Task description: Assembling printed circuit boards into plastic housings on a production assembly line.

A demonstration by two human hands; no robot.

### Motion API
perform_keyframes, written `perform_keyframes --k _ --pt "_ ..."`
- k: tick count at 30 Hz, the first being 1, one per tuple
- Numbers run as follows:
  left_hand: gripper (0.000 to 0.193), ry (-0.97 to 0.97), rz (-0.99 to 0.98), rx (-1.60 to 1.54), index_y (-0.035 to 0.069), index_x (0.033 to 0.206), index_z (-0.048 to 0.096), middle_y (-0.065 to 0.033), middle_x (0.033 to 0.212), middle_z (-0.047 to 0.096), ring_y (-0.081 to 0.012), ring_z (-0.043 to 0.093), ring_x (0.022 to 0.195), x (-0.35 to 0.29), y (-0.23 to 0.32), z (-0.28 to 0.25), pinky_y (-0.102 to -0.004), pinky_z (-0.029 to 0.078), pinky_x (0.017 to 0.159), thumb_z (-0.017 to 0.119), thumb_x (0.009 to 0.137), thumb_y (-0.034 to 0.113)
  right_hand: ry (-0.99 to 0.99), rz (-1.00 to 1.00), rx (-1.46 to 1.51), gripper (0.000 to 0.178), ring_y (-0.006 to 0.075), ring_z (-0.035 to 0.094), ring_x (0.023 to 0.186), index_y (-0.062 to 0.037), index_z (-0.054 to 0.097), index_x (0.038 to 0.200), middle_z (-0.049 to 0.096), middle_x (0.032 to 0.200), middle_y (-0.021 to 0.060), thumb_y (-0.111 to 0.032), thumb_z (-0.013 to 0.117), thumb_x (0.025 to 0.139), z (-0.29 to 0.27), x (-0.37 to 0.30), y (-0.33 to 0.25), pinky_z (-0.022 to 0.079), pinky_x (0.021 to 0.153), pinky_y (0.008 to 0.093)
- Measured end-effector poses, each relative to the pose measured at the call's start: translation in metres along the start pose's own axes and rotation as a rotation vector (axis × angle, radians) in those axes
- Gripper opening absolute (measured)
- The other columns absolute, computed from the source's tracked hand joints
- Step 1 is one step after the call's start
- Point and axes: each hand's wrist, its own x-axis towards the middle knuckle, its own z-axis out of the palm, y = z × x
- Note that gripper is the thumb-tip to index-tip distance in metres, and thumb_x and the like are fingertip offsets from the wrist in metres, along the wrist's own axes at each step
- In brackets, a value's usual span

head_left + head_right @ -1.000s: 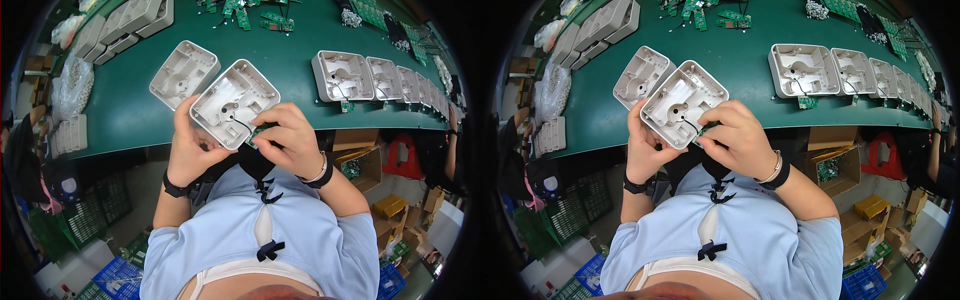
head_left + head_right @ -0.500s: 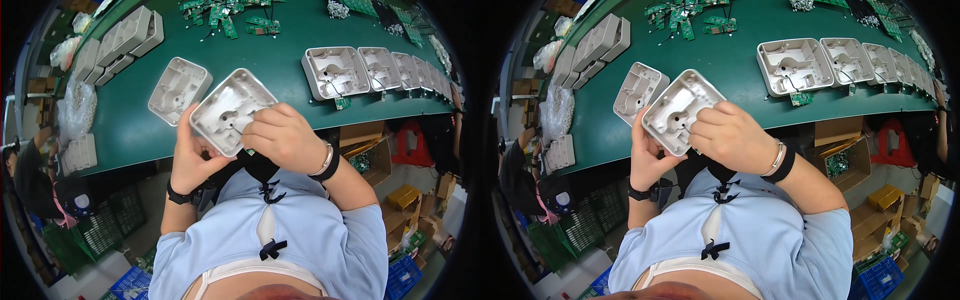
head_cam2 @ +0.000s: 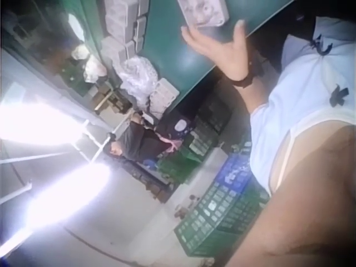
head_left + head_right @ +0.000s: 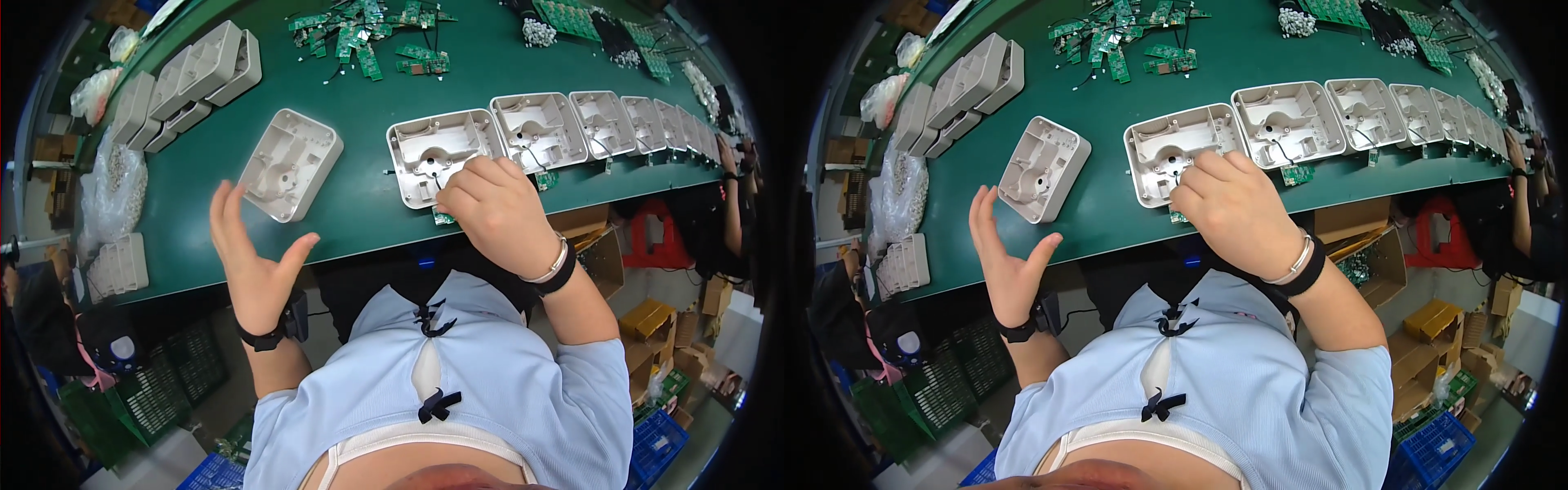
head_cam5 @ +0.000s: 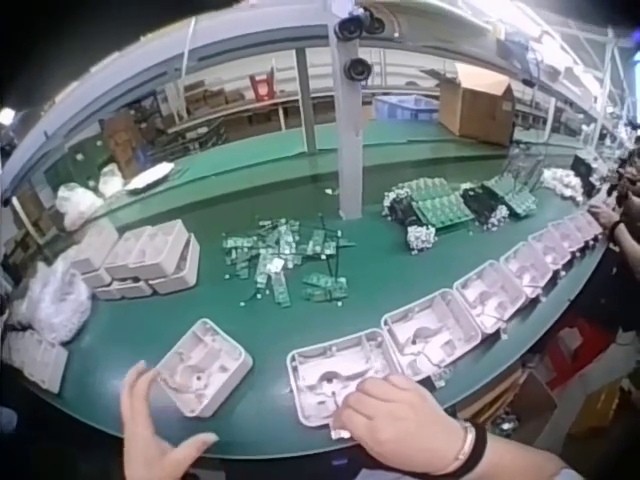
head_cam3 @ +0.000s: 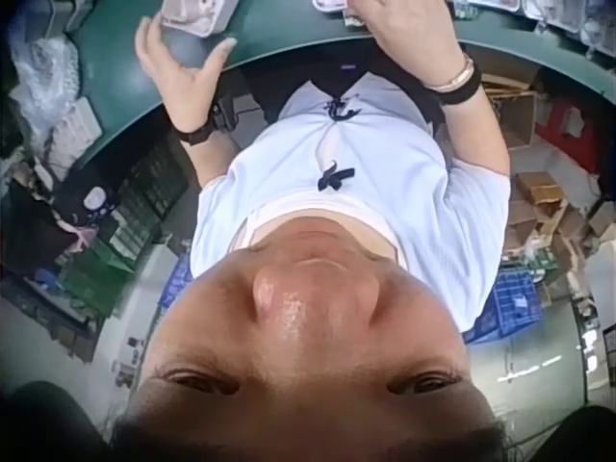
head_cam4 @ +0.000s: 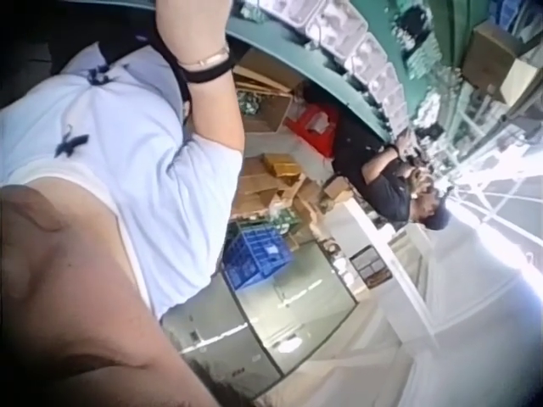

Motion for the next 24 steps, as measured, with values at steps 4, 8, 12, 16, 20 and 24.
perform_keyframes --k 4,8,12,16,20,24 --pt "0.111 0.024 -0.025 0.121 0.000 0.158 0.036 -0.0268 0.160 0.041 -0.0454 0.045 0.144 0.001 -0.015 0.007 -0.0525 0.044 0.112 0.098 0.071 0.030 0.007 0.033 -0.069 0.016 0.0252 0.065 0.095 -0.0070 0.070 0.097 0.070 0.097 0.0041 -0.009 0.075 0.082 -0.022 0.007 -0.008 0.049 0.084 0.0393" --pt "0.113 -0.016 -0.091 0.065 -0.003 0.157 0.036 -0.0305 0.156 0.045 -0.0476 0.049 0.140 0.005 -0.021 0.013 -0.0527 0.045 0.112 0.098 0.069 0.033 -0.148 0.110 -0.224 0.023 0.0311 0.066 0.100 -0.0050 0.071 0.106 0.071 0.104 0.0090 -0.008 0.074 0.083 -0.091 0.028 -0.003 0.051 0.087 0.0437" --pt "0.113 -0.075 -0.189 -0.057 -0.006 0.156 0.036 -0.0331 0.149 0.051 -0.0471 0.054 0.135 0.008 -0.023 0.015 -0.0511 0.045 0.111 0.098 0.069 0.032 -0.258 -0.001 -0.460 0.019 0.0347 0.066 0.098 -0.0066 0.070 0.103 0.069 0.100 0.0116 -0.003 0.069 0.084 -0.111 0.081 0.047 0.053 0.084 0.0456" --pt "0.112 -0.048 -0.224 -0.109 -0.009 0.154 0.037 -0.0327 0.146 0.055 -0.0463 0.057 0.132 0.010 -0.024 0.013 -0.0493 0.047 0.110 0.098 0.069 0.030 -0.242 -0.178 -0.536 0.015 0.0328 0.069 0.096 -0.0091 0.071 0.098 0.068 0.095 0.0085 -0.004 0.068 0.084 -0.056 0.144 0.124 0.055 0.085 0.0452" --pt "0.109 -0.029 -0.249 -0.161 -0.009 0.153 0.039 -0.0302 0.145 0.056 -0.0452 0.058 0.131 0.001 -0.022 0.006 -0.0477 0.048 0.108 0.098 0.068 0.027 -0.312 -0.306 -0.601 0.013 0.0297 0.072 0.094 -0.0099 0.074 0.094 0.069 0.089 0.0074 -0.005 0.065 0.086 0.002 0.160 0.184 0.059 0.083 0.0410" --pt "0.107 -0.060 -0.192 -0.136 -0.007 0.151 0.041 -0.0272 0.142 0.057 -0.0430 0.059 0.129 -0.009 -0.030 -0.006 -0.0456 0.047 0.109 0.099 0.066 0.023 -0.408 -0.378 -0.715 0.013 0.0294 0.073 0.096 -0.0100 0.075 0.096 0.071 0.091 0.0063 -0.007 0.066 0.087 0.012 0.169 0.189 0.060 0.082 0.0413"
